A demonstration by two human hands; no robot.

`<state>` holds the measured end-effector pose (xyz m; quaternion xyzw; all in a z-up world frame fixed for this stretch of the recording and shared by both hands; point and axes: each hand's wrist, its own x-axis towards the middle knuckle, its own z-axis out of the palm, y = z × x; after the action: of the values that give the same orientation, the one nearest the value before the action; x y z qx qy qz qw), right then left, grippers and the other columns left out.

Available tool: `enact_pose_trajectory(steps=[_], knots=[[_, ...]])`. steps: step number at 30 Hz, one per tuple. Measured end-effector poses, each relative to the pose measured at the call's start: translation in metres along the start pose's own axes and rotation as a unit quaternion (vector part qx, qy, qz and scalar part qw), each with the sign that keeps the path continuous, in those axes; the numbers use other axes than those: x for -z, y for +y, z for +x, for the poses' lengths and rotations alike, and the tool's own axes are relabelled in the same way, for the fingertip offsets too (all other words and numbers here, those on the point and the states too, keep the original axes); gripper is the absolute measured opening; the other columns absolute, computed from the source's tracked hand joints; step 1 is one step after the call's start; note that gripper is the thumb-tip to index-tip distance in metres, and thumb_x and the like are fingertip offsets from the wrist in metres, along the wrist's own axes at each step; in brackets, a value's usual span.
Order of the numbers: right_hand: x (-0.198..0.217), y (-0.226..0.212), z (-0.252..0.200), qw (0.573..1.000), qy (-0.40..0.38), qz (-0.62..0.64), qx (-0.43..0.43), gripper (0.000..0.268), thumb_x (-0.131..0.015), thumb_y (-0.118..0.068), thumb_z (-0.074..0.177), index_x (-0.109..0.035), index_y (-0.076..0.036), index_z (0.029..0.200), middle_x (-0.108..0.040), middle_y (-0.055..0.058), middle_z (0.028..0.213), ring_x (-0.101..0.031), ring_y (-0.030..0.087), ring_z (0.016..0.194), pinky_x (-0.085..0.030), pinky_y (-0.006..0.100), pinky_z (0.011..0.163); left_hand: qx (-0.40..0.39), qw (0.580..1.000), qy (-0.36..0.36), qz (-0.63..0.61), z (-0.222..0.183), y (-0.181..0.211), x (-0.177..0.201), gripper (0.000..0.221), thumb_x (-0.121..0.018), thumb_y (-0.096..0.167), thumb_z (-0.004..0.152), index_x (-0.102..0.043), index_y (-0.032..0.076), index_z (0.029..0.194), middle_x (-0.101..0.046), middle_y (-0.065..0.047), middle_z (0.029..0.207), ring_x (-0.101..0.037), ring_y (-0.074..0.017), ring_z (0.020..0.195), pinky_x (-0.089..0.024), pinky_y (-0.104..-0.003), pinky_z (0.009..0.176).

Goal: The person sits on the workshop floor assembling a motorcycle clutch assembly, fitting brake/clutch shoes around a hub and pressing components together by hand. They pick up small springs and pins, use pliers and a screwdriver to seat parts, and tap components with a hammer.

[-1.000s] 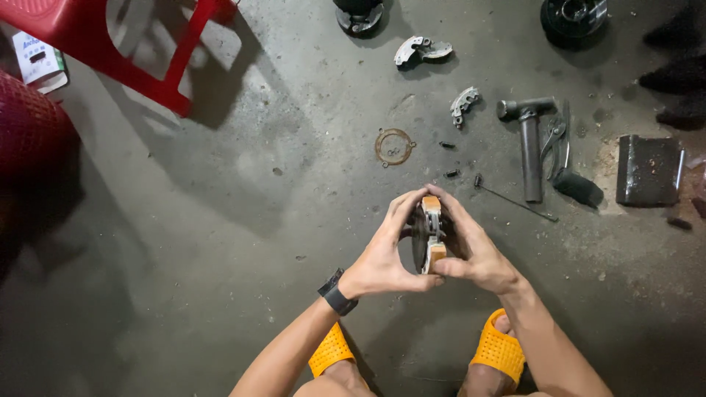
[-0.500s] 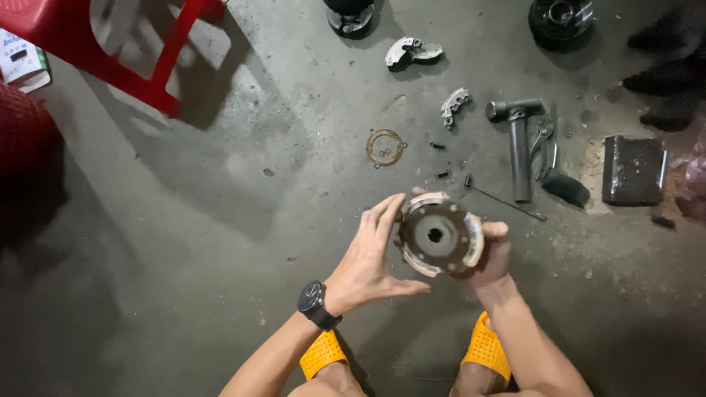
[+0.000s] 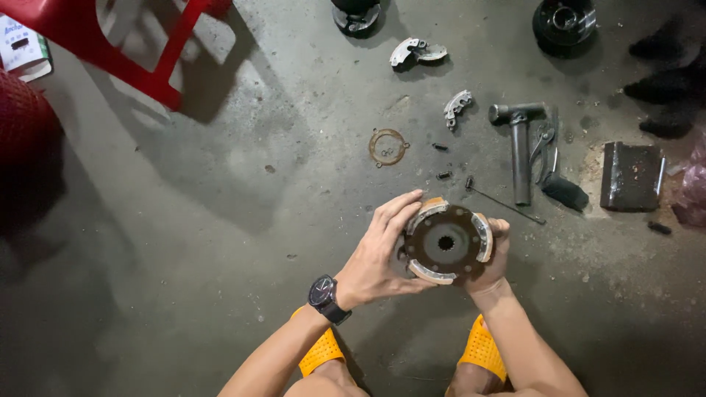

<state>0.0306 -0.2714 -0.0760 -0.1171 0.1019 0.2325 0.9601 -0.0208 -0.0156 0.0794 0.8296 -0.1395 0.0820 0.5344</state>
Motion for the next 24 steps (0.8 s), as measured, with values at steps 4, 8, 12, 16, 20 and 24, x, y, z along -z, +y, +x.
enact_pose_trajectory(steps=[4,8,12,16,20,24], knots=[[-0.085,0.005,0.025,0.972,0.040,-0.145,-0.180,0.048,-0.061,-0.031,0.083,-0.066,0.002,0.118,-0.072,0.018,0.115,-0.070,0.028,0.103,-0.056,0.042,0.092,0.009,0.999,0.005,0.039,0.000,-0.022,-0.003,0.117,-0.097,0.029,0.063,-0.030,0.004,0.155,-0.034,-0.019,0.161,-0.038,-0.0403,0.149,-0.037,-0.052,0.125],[-0.065,0.023,0.065,0.880,-0.054,-0.401,-0.250,0.078,-0.069,-0.020,0.092,-0.043,-0.007,0.164,-0.058,0.018,0.118,-0.059,0.026,0.103,-0.051,0.041,0.092,0.176,0.970,-0.075,0.150,-0.010,-0.061,-0.002,0.111,-0.090,0.010,0.054,-0.037,0.005,0.151,-0.032,-0.024,0.159,-0.036,-0.0443,0.144,-0.037,-0.049,0.118],[-0.093,0.072,0.083,0.472,-0.152,-0.868,-0.026,0.087,-0.083,-0.034,0.075,-0.045,-0.008,0.148,-0.049,0.019,0.144,-0.049,0.037,0.131,-0.044,0.053,0.105,0.227,0.961,-0.060,0.146,-0.031,-0.084,0.002,0.089,-0.082,0.010,0.073,-0.037,0.001,0.149,-0.032,-0.028,0.156,-0.036,-0.0473,0.142,-0.037,-0.049,0.117],[-0.056,0.090,0.095,0.251,-0.162,-0.954,0.016,0.083,-0.082,-0.035,0.078,-0.046,-0.009,0.149,-0.041,0.019,0.155,-0.041,0.045,0.134,-0.039,0.063,0.103,0.260,0.952,-0.060,0.148,-0.034,-0.092,0.003,0.079,-0.078,0.014,0.080,-0.038,0.003,0.148,-0.037,-0.025,0.154,-0.039,-0.0442,0.141,-0.039,-0.047,0.115],[-0.055,0.063,0.100,0.265,-0.169,-0.949,0.027,0.095,-0.086,-0.039,0.068,-0.043,-0.007,0.146,-0.040,0.022,0.154,-0.039,0.048,0.130,-0.034,0.066,0.100,0.274,0.944,-0.083,0.163,-0.034,-0.104,-0.002,0.077,-0.078,0.017,0.084,-0.038,0.003,0.148,-0.037,-0.026,0.152,-0.040,-0.0444,0.138,-0.038,-0.047,0.113],[-0.024,-0.015,0.103,0.331,-0.010,-0.938,0.103,0.057,-0.080,-0.036,0.083,-0.063,-0.004,0.128,-0.057,0.023,0.127,-0.053,0.039,0.117,-0.042,0.056,0.096,0.256,0.955,-0.062,0.133,-0.033,-0.111,-0.009,0.065,-0.075,0.019,0.086,-0.046,0.004,0.142,-0.047,-0.021,0.146,-0.049,-0.0414,0.133,-0.044,-0.045,0.110]])
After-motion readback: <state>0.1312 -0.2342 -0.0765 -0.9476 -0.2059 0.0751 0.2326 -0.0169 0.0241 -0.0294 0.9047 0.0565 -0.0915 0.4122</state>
